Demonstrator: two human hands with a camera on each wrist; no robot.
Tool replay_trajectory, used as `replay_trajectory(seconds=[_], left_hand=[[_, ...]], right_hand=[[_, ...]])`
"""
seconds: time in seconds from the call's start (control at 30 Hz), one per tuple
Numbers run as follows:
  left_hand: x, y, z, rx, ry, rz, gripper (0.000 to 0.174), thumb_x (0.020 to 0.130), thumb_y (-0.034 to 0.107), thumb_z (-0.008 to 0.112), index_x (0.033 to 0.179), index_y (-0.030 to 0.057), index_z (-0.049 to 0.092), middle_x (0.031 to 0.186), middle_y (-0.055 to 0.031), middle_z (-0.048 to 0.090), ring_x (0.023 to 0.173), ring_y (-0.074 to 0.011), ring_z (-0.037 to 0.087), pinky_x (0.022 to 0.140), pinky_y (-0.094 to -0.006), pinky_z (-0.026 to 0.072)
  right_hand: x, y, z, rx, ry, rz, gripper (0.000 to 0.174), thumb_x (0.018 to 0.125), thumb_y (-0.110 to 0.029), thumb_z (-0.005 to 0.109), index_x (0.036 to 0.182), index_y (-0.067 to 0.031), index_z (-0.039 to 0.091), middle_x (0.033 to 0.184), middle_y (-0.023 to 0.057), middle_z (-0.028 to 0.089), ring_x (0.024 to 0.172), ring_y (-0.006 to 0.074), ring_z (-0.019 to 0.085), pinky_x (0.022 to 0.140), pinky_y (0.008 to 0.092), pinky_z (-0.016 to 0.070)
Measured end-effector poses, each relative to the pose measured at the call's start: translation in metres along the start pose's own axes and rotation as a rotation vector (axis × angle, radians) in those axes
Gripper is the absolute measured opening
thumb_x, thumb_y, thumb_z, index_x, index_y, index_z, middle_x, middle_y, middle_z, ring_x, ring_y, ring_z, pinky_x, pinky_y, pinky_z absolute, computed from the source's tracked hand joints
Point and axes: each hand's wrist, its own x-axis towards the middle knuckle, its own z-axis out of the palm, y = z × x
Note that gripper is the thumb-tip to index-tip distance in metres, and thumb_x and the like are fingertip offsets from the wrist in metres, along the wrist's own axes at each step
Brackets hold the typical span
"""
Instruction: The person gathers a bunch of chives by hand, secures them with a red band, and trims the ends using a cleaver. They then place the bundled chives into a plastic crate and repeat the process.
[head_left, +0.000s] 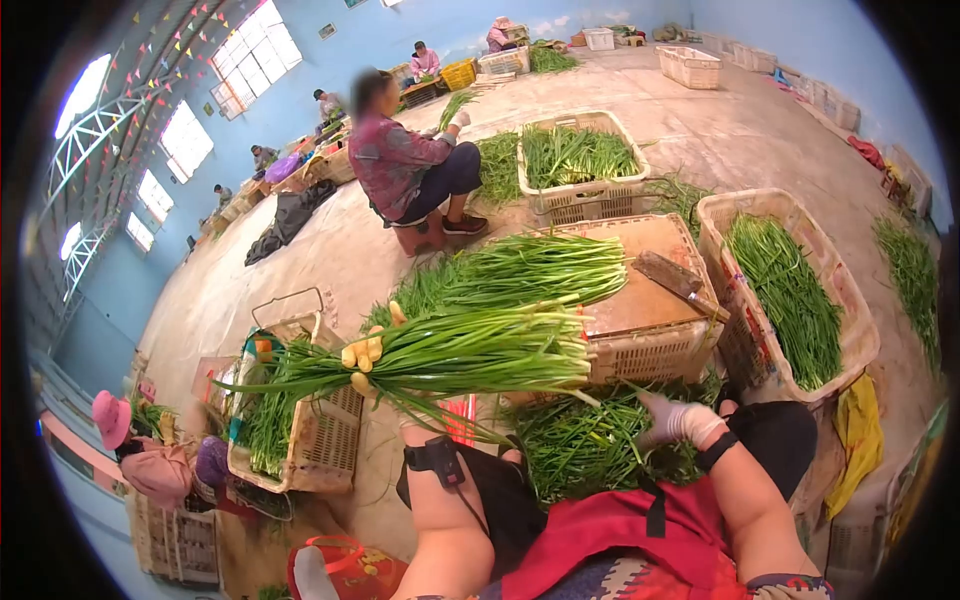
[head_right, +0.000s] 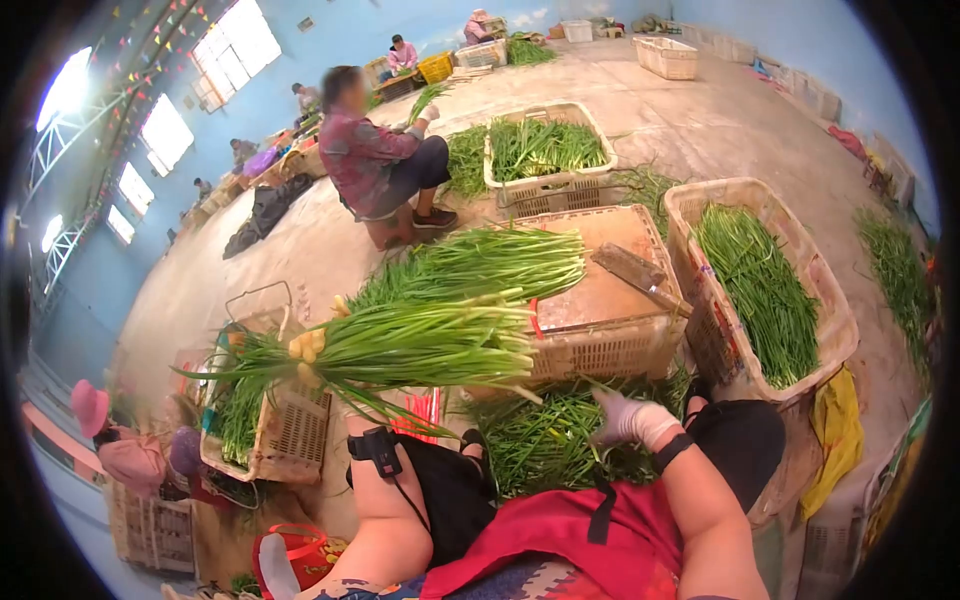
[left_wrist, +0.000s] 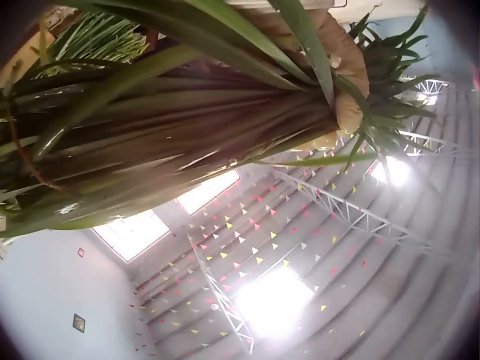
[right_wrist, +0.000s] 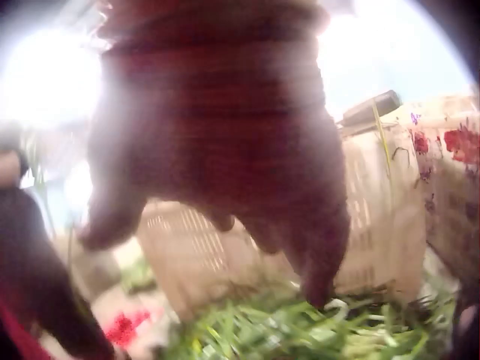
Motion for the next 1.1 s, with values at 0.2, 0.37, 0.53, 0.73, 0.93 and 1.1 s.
replay_trajectory(seconds=[0.2, 0.37, 0.53, 0.73, 0.93, 1.1], left_hand=[[-0.005, -0.036, 0.005, 0.0, -0.129, -0.108, 0.016, 0.089, 0.009, 0.068, 0.104, 0.0143, 0.066, 0.083, 0.0028, 0.063, 0.091, -0.0157, 0.06, 0.123, -0.0551, 0.0149], [-0.009, -0.055, 0.025, 0.049, -0.142, -0.191, 0.018, 0.087, 0.004, 0.067, 0.103, 0.0125, 0.064, 0.08, 0.0007, 0.061, 0.089, -0.0175, 0.059, 0.123, -0.0557, 0.0156], [-0.011, -0.031, 0.02, 0.059, -0.037, -0.141, 0.02, 0.086, 0.008, 0.07, 0.105, 0.0123, 0.063, 0.081, 0.0014, 0.06, 0.088, -0.0174, 0.059, 0.123, -0.0567, 0.0154], [-0.011, 0.016, 0.007, 0.0, 0.073, -0.028, 0.017, 0.087, 0.011, 0.069, 0.103, 0.0132, 0.065, 0.083, 0.0024, 0.061, 0.09, -0.0166, 0.06, 0.123, -0.0566, 0.0154], [-0.013, -0.002, 0.004, -0.046, 0.118, -0.046, 0.014, 0.088, 0.014, 0.068, 0.102, 0.014, 0.067, 0.085, 0.0033, 0.063, 0.092, -0.0158, 0.06, 0.123, -0.0565, 0.0154], [-0.018, -0.029, 0.001, -0.035, 0.206, -0.085, 0.009, 0.089, 0.018, 0.067, 0.098, 0.0148, 0.067, 0.087, 0.0037, 0.065, 0.093, -0.0148, 0.062, 0.123, -0.0565, 0.0158]], right_hand=[[0.02, -0.118, -0.076, 1.184, 0.123, -0.297, 0.066, 0.091, -0.043, 0.065, 0.137, 0.0025, 0.052, 0.124, 0.0158, 0.063, 0.11, 0.0215, 0.059, 0.098, 0.0353, 0.0454], [0.099, -0.135, -0.046, 0.757, 0.432, 0.163, 0.061, 0.085, -0.056, 0.062, 0.113, -0.0024, 0.069, 0.105, 0.026, 0.069, 0.098, 0.0378, 0.066, 0.086, 0.0434, 0.0484], [0.063, -0.12, -0.024, -0.208, 0.789, 0.158, 0.019, 0.086, -0.032, 0.062, 0.081, -0.0155, 0.072, 0.075, 0.0106, 0.069, 0.075, 0.0308, 0.068, 0.076, 0.04, 0.0455], [0.031, -0.015, 0.044, -0.385, 0.045, 0.611, 0.037, 0.092, -0.032, 0.057, 0.125, -0.0191, 0.068, 0.134, 0.018, 0.06, 0.127, 0.0267, 0.056, 0.107, 0.0601, 0.0302], [0.052, -0.026, -0.057, 0.602, 0.033, -0.119, 0.059, 0.091, -0.031, 0.062, 0.141, -0.0042, 0.046, 0.13, 0.0185, 0.061, 0.124, 0.0275, 0.056, 0.105, 0.0307, 0.0425], [0.065, -0.076, -0.082, 0.754, 0.165, -0.343, 0.032, 0.09, -0.016, 0.063, 0.119, -0.0032, 0.062, 0.11, 0.0082, 0.067, 0.094, 0.0197, 0.064, 0.084, 0.0333, 0.0527]])
